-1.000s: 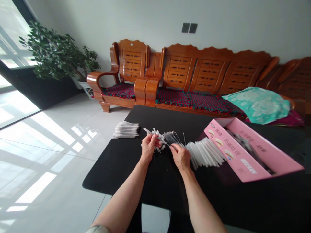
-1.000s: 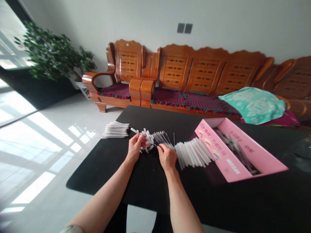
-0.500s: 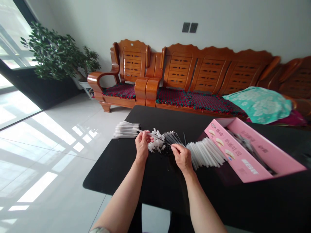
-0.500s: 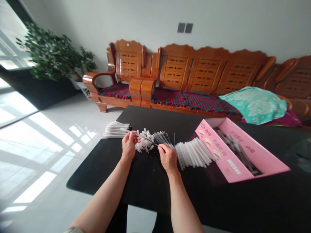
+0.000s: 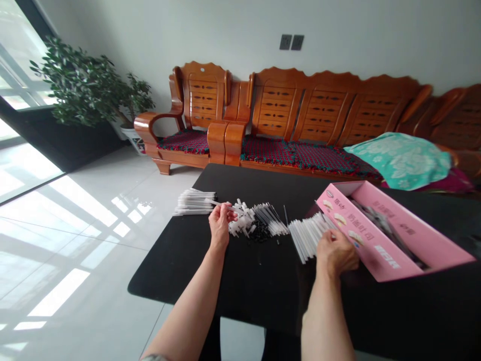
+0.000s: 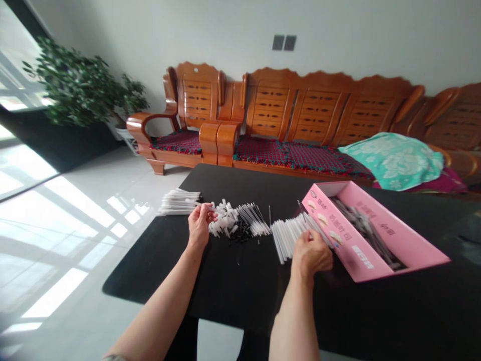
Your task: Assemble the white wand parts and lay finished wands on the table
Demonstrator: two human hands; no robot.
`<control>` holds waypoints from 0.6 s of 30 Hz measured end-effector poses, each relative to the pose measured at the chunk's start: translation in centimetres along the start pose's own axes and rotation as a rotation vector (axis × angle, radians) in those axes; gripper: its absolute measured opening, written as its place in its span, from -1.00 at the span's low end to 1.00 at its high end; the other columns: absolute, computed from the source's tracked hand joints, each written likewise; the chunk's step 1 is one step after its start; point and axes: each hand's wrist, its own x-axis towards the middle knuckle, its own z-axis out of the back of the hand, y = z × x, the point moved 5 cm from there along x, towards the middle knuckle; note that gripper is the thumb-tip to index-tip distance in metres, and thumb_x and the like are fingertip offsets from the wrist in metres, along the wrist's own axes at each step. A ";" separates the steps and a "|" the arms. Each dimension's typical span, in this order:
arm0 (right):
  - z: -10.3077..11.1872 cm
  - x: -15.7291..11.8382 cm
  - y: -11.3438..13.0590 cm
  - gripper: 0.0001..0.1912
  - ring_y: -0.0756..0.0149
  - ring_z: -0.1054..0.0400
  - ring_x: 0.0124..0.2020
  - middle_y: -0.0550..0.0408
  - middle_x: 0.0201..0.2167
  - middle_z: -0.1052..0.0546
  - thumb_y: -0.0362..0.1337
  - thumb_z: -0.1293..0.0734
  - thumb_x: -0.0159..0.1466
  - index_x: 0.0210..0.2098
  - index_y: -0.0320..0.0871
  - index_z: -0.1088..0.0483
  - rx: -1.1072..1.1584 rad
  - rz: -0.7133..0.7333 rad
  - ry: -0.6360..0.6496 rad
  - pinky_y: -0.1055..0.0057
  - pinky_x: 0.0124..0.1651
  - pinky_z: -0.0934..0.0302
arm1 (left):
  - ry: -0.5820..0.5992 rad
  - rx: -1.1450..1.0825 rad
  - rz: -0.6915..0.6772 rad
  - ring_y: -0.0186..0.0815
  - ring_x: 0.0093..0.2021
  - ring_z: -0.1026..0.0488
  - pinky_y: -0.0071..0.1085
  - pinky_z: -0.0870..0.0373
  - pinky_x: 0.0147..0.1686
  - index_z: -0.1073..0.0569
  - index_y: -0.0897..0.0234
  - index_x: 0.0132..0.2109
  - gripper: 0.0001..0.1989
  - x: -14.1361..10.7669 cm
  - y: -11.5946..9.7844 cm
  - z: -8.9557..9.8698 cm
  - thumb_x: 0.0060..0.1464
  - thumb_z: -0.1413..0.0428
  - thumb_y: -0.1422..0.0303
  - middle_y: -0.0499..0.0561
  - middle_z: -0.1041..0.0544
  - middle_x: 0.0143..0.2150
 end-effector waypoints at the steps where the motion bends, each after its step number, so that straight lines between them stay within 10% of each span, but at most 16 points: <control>1: 0.5 0.6 -0.7 -0.66 -0.09 -0.40 -0.42 -0.24 -0.50 -0.55 -0.21 -0.29 0.13 -0.25 -0.18 -0.65 -0.037 -0.046 -0.004 0.23 -0.44 -0.05 | 0.022 -0.002 0.007 -0.40 -0.53 -0.46 -0.50 -0.42 -0.51 -0.47 0.36 -0.19 -0.59 -0.1 0.1 -0.2 0.07 -0.22 0.06 -0.06 -0.48 -0.50; 7: 1.0 2.3 -3.1 -0.70 -0.19 -0.44 -0.34 -0.30 -0.44 -0.57 -0.29 -0.33 0.04 -0.29 -0.17 -0.65 -0.125 -0.163 0.109 0.11 -0.39 -0.14 | 0.155 -0.018 0.077 -0.38 -0.51 -0.48 -0.48 -0.45 -0.52 -0.43 0.32 -0.12 -0.60 -0.4 0.5 -1.1 0.07 -0.24 0.09 -0.03 -0.52 -0.42; 12: 0.2 -0.5 1.1 -0.64 -0.04 -0.48 -0.32 -0.21 -0.40 -0.59 -0.18 -0.30 0.17 -0.18 -0.26 -0.60 0.288 0.093 -0.023 0.16 -0.25 -0.28 | 0.332 -0.010 0.160 -0.37 -0.47 -0.49 -0.47 -0.45 -0.48 -0.46 0.35 -0.15 -0.61 -1.2 0.8 -2.4 0.06 -0.25 0.11 0.01 -0.54 -0.38; 18: -2.9 -9.3 9.4 -0.64 0.19 -0.50 -0.26 -0.09 -0.24 -0.61 -0.09 -0.24 0.33 -0.09 -0.20 -0.52 0.794 0.576 0.615 0.36 -0.19 -0.35 | 0.530 0.058 0.217 -0.40 -0.47 -0.44 -0.47 -0.42 -0.42 -0.57 0.40 -0.24 -0.69 -2.6 1.1 -3.6 0.04 -0.29 0.19 0.03 -0.54 -0.40</control>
